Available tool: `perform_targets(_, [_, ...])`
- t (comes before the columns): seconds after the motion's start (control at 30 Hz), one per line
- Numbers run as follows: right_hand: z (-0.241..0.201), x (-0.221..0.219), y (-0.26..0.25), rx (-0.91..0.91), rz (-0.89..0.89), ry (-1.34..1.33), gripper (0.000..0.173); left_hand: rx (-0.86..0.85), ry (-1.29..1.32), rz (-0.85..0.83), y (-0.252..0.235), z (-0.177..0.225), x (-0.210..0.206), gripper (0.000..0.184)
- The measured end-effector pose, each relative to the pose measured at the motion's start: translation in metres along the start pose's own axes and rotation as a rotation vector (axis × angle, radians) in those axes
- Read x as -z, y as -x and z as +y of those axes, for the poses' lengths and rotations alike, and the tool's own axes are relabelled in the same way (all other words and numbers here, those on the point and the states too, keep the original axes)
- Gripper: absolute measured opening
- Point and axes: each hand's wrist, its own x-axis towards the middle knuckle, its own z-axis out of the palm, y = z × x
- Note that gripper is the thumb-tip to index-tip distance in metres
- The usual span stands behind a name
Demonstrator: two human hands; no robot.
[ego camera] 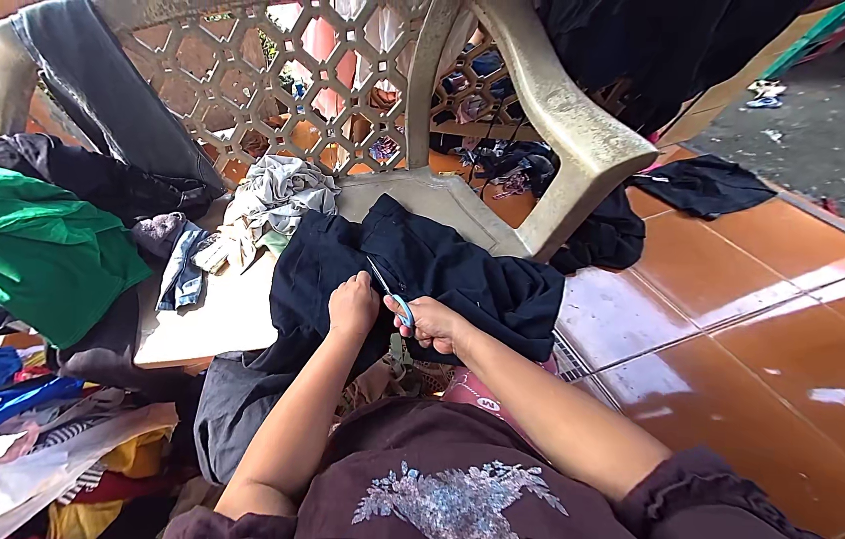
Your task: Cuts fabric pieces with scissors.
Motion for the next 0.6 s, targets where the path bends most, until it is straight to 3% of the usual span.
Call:
perform_targets(0.13, [-0.004,-0.004,-0.001,-0.047,0.008,-0.006,0.047,0.064,0.122,-0.028,0.003,-0.003,0.005,0.038])
perform_targets(0.6, [-0.007,-0.022,-0.001,-0.010,0.048,-0.053,0.043,-0.049,0.142,0.031,0.027,-0.006,-0.001,0.032])
